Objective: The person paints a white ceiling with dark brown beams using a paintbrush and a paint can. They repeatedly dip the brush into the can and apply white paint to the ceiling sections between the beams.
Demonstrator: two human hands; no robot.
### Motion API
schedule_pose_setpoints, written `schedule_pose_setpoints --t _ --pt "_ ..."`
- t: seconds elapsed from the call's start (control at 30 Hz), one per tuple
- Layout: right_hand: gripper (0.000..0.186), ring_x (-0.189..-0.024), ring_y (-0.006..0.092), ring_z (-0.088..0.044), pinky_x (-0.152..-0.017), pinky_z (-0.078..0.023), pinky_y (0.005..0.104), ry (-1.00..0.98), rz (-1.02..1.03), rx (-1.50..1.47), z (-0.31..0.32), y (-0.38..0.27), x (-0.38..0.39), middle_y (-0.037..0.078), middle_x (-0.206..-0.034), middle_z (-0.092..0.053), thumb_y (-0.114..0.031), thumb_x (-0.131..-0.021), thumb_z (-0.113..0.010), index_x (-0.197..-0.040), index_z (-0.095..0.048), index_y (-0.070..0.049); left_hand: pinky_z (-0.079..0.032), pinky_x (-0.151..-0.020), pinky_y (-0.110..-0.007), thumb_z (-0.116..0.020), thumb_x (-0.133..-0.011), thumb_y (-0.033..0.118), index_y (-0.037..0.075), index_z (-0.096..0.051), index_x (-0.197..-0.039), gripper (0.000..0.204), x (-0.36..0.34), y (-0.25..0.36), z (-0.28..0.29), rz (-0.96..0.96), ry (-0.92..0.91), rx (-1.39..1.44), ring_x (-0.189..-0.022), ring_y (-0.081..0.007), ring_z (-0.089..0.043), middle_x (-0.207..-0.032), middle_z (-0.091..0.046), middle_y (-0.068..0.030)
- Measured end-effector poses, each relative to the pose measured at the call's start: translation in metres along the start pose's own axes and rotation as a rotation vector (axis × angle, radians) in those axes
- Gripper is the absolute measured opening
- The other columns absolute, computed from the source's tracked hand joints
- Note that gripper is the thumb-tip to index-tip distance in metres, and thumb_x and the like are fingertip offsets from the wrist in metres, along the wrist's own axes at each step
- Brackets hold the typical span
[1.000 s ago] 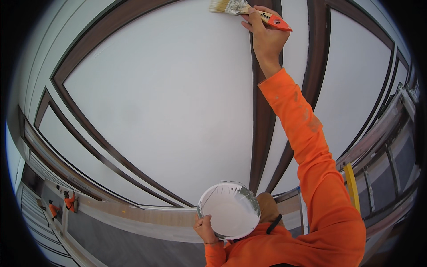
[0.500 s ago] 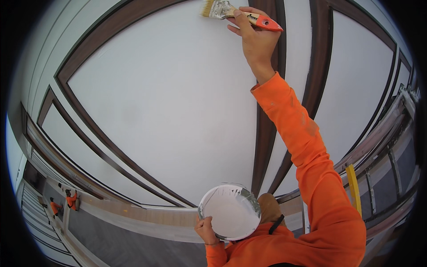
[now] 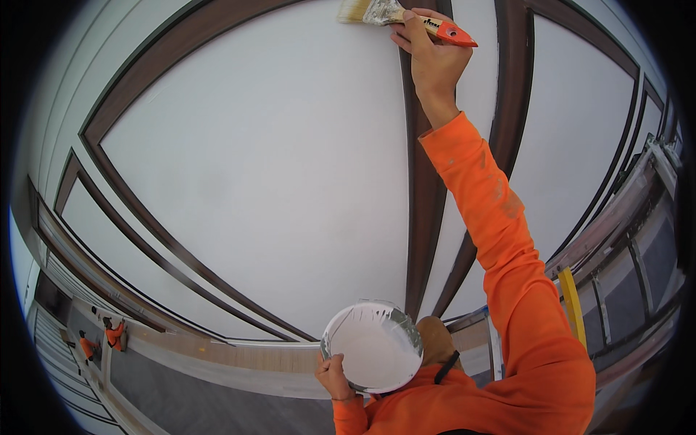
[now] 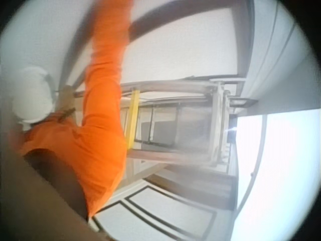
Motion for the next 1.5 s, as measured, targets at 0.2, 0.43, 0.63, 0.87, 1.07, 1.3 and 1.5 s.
schedule_pose_setpoints --t 0.2,0.43,0.63,0.87,1.07,1.3,1.5 --pt "0.025 -0.091 0.0294 -0.077 -0.079 -0.067 0.0376 0.037 0.008 0.052 0.005 -0.017 -0.004 0.024 -0.103 -0.072 -0.007 -0.094 -0.072 -0.11 -0.064 0.01 -0.035 -0.064 -0.027 -0.063 -0.079 -0.002 -0.004 -0.054 -0.061 0.02 -0.004 -0.001 -0.001 -0.015 -0.011 0.022 -0.072 -0.0094 -0.047 -0.099 -0.058 -0.0017" --pt "0.019 -0.085 0.0208 -0.074 -0.075 -0.064 0.0317 -0.072 0.037 0.154 -0.012 -0.038 0.013 0.017 -0.102 -0.073 -0.007 -0.094 -0.072 -0.107 -0.067 0.006 -0.045 -0.082 -0.031 -0.062 -0.08 -0.005 -0.012 -0.055 -0.064 0.019 -0.013 -0.009 0.008 0.004 -0.07 0.002 -0.09 -0.0195 -0.059 -0.113 -0.063 -0.0089" --pt "0.013 -0.076 0.014 -0.071 -0.064 -0.056 0.0258 -0.282 0.326 0.28 -0.031 -0.037 0.046 0.009 -0.099 -0.076 0.001 -0.09 -0.073 -0.102 -0.072 -0.002 -0.039 -0.068 -0.025 -0.059 -0.08 -0.003 -0.008 -0.061 -0.071 0.01 -0.01 0.004 0.001 -0.011 -0.066 0.017 -0.076 -0.01 -0.051 -0.112 -0.064 -0.0045" --pt "0.02 -0.104 0.0287 -0.073 -0.083 -0.063 0.0342 -0.497 0.617 0.615 -0.025 -0.027 0.067 0.01 -0.124 -0.071 -0.003 -0.087 -0.072 -0.105 -0.072 -0.013 -0.038 -0.066 -0.025 -0.06 -0.079 -0.003 -0.006 -0.059 -0.067 0.013 -0.011 0.001 0.003 0.004 -0.053 0.024 -0.075 -0.0091 -0.05 -0.108 -0.063 -0.0026" --pt "0.023 -0.12 0.0295 -0.068 -0.099 -0.058 0.0415 -0.572 0.811 0.789 -0.013 -0.018 0.053 0.007 -0.131 -0.069 -0.006 -0.085 -0.071 -0.106 -0.073 -0.016 -0.035 -0.062 -0.026 -0.061 -0.078 -0.004 -0.005 -0.053 -0.061 0.02 -0.01 -0.012 0.007 -0.036 -0.036 0.036 -0.071 -0.0093 -0.047 -0.102 -0.06 -0.0015" --pt "0.022 -0.123 0.0298 -0.066 -0.103 -0.056 0.0451 -0.592 0.896 0.9 -0.003 -0.011 0.026 0.007 -0.134 -0.068 -0.008 -0.085 -0.071 -0.105 -0.074 -0.017 -0.033 -0.061 -0.027 -0.062 -0.078 -0.003 -0.006 -0.051 -0.06 0.021 -0.004 -0.008 0.007 -0.006 -0.008 0.037 -0.068 -0.009 -0.044 -0.097 -0.058 -0.0013" --pt "0.02 -0.123 0.0302 -0.066 -0.103 -0.055 0.0463 -0.574 0.915 0.958 0.011 -0.009 0.019 0.008 -0.134 -0.068 -0.008 -0.086 -0.072 -0.104 -0.073 -0.017 -0.031 -0.06 -0.027 -0.064 -0.077 -0.003 -0.005 -0.05 -0.059 0.024 -0.003 -0.012 0.008 -0.029 0.009 0.039 -0.066 -0.0085 -0.043 -0.096 -0.058 -0.0011"
Point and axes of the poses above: each hand's wrist, its own x-axis away from the middle knuckle, its own z-axis out of the back of the hand, y = z × x, the point moved 1 cm from there along -x, towards the middle knuckle
